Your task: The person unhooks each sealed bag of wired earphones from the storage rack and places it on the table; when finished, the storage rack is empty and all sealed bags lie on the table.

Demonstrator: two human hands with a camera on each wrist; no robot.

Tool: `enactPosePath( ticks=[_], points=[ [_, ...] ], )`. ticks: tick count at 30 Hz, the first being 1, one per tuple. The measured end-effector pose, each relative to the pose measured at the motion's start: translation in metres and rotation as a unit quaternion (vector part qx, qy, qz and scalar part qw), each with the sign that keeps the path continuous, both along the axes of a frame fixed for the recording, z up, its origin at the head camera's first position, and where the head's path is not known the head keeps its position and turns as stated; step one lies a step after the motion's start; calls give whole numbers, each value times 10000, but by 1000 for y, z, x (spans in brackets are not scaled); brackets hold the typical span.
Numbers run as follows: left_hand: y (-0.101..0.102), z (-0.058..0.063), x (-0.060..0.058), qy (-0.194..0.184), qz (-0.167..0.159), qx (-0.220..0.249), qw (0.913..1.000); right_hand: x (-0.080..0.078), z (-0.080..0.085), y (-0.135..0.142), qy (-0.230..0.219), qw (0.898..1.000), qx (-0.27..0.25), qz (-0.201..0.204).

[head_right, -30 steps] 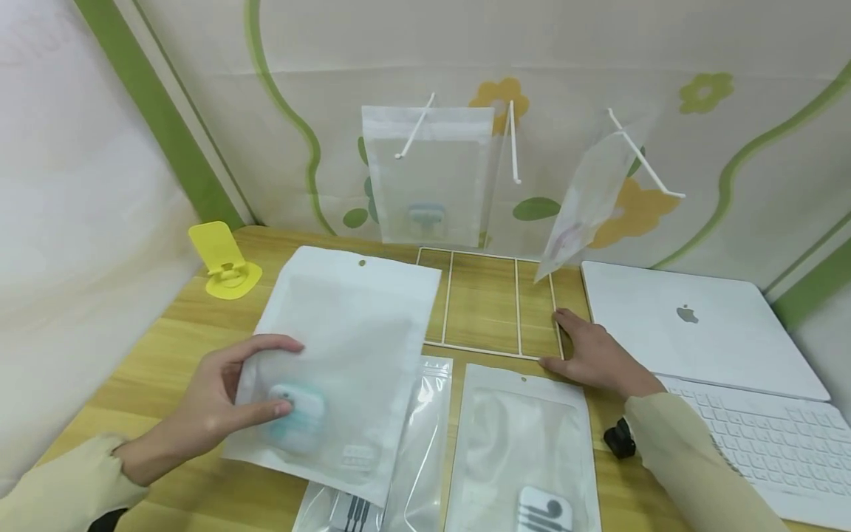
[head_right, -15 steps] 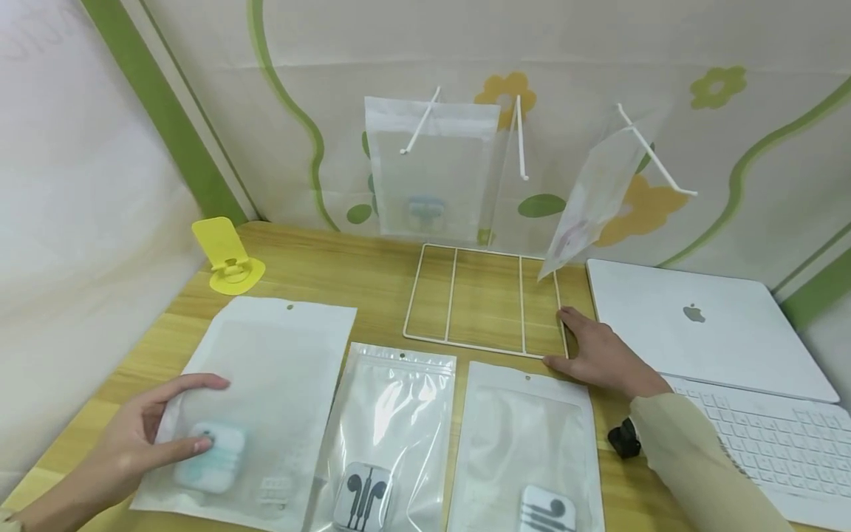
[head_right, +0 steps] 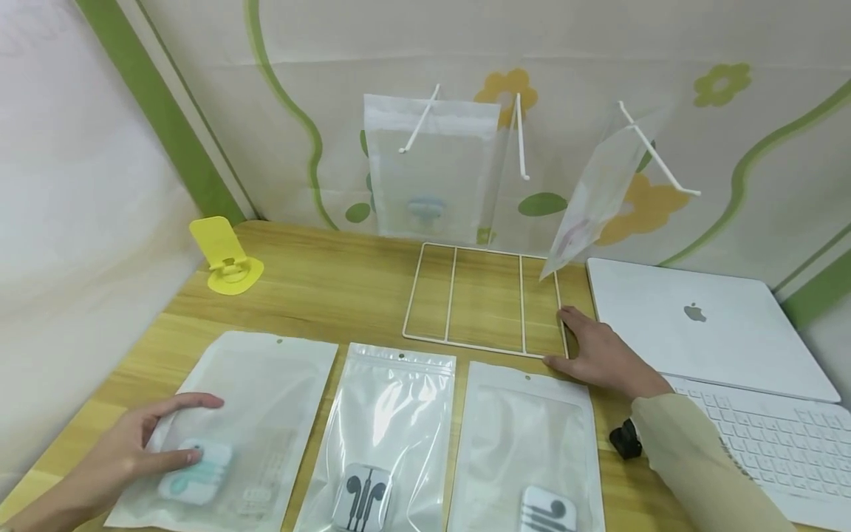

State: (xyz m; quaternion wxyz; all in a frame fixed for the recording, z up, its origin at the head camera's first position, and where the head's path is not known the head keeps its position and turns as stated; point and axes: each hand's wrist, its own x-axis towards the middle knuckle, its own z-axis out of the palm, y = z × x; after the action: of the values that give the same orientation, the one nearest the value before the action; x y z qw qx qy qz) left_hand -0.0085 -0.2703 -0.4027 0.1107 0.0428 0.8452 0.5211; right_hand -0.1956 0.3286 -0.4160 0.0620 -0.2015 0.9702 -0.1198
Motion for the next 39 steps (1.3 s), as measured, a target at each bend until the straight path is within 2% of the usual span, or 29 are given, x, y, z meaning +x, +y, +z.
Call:
enactPosePath(
  ticks=[2,7,11,14,19,23,29,31,34,39],
  points=[
    [0,-6,2,263,118,-585,9979,0,1,-1,17,10000,-16,23],
    [6,-13,3,446,398,-1522,9865,1,1,-1,50,9999,-67,102],
    [13,-13,4,438,604,-2057,9758,1,3,-1,84,9999,-77,65],
    [15,-12,4,298,720,-2237,9715,0,6,0,102,9999,-92,48],
    [18,-12,5,234,841,-2170,9723,-1,7,-1,104,9999,-69,54],
    [22,-11,5,400,994,-1999,9739,-1,8,-1,65,10000,-65,25],
    [29,6,-2,797,1176,-1514,9782,-1,9,-1,24,9999,-98,-26],
    [32,15,-8,970,1093,-1383,9795,-1,9,-1,0,9999,-98,-39],
    [37,28,-22,1467,816,-1295,9773,-1,7,-1,-7,9999,-117,-31],
    [50,49,-58,2234,39,-1202,9673,2,1,-1,-29,9999,-160,-34]
  ],
)
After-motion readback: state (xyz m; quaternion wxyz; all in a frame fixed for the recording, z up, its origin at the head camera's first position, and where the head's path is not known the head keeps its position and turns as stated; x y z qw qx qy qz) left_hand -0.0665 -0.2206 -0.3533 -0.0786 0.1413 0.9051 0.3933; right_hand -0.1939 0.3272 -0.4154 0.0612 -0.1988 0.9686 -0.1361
